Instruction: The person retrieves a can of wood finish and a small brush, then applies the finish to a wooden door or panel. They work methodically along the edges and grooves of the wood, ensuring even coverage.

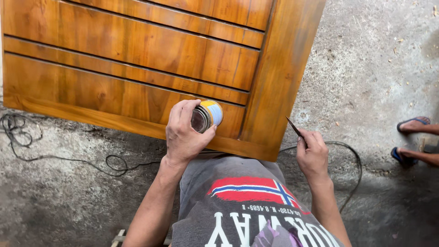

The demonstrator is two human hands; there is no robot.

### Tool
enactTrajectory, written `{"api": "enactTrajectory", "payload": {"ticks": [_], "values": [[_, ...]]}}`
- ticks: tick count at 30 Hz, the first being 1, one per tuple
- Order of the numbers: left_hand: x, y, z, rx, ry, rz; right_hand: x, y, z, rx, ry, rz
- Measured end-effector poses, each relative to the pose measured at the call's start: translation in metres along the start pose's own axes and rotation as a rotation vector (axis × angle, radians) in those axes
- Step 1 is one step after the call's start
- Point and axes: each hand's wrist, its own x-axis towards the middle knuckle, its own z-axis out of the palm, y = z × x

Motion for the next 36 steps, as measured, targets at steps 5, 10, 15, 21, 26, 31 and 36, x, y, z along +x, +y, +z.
{"api": "enactTrajectory", "payload": {"ticks": [5,10,15,21,26,31,36], "values": [[0.013,-0.048,-0.048,-0.008,-0.057,0.065,0.002,-0.074,0.037,0.017,0.014,-0.011],[0.021,-0.089,-0.085,-0.004,-0.100,0.067,0.012,-0.119,0.068,0.016,0.075,-0.061],[0.033,-0.100,-0.103,0.021,-0.079,0.075,0.060,-0.111,0.080,-0.069,0.180,-0.111],[0.052,-0.076,-0.097,0.068,-0.088,0.103,0.163,-0.070,0.085,-0.106,0.243,-0.181],[0.052,-0.041,-0.097,0.079,-0.039,0.087,0.249,-0.034,0.093,-0.029,0.333,-0.225],[0.044,-0.024,-0.102,0.192,-0.125,0.019,0.292,-0.002,0.109,0.017,0.313,-0.226],[0.045,-0.018,-0.092,0.214,-0.146,-0.059,0.318,0.020,0.126,-0.159,0.356,-0.308]]}}
